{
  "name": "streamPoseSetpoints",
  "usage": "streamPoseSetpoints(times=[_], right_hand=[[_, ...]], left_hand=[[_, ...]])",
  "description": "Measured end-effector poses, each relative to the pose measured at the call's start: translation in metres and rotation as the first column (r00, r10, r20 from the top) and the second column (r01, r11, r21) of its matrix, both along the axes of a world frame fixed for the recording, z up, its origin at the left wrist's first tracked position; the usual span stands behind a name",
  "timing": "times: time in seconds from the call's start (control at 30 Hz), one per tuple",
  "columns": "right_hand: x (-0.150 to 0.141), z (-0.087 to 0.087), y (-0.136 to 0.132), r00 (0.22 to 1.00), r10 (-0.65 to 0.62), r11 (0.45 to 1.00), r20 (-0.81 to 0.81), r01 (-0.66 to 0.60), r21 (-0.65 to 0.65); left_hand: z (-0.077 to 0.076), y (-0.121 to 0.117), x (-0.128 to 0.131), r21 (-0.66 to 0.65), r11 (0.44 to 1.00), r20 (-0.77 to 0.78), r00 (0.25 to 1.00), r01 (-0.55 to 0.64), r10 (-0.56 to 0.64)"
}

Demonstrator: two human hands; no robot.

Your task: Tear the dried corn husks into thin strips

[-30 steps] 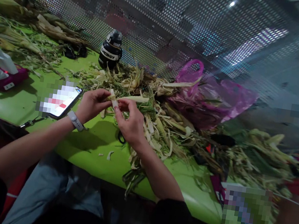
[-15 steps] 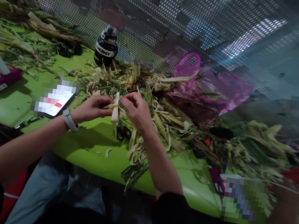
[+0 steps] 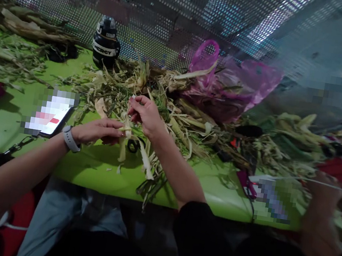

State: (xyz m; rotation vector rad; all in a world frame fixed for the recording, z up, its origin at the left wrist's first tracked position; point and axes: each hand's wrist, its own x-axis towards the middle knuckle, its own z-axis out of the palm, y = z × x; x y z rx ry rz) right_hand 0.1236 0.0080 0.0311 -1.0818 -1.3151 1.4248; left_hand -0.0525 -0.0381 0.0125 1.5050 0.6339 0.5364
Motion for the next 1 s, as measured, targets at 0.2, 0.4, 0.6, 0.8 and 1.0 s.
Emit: streamPoseSetpoints(times=[0.2, 0.4, 0.6, 0.8, 1.0], right_hand=[[-0.001, -0.011, 0.009, 0.995, -0.071, 0.997, -0.067, 0.069, -0.038], [-0.009, -0.012, 0.004, 0.989, 0.004, 0.999, -0.147, -0.010, -0.036], [-0.009, -0.014, 0.004, 0.946, 0.126, 0.992, -0.298, -0.123, 0.029], [-0.001, -0.017, 0.012, 0.928, 0.281, 0.957, -0.246, -0.253, 0.140], [-0.011, -0.022, 0.002, 0.982, 0.128, 0.970, -0.139, -0.094, 0.224]], left_hand=[[-0.001, -0.001, 0.004, -0.080, 0.995, 0.036, 0.998, 0.059, -0.056], [-0.008, 0.001, 0.010, -0.302, 0.953, 0.195, 0.977, -0.026, 0.089], [-0.015, 0.007, 0.010, -0.369, 0.903, 0.232, 0.919, -0.221, 0.320], [-0.005, 0.011, 0.008, -0.465, 0.765, 0.278, 0.748, -0.445, 0.603], [-0.011, 0.010, 0.009, -0.346, 0.777, 0.233, 0.754, -0.526, 0.614]])
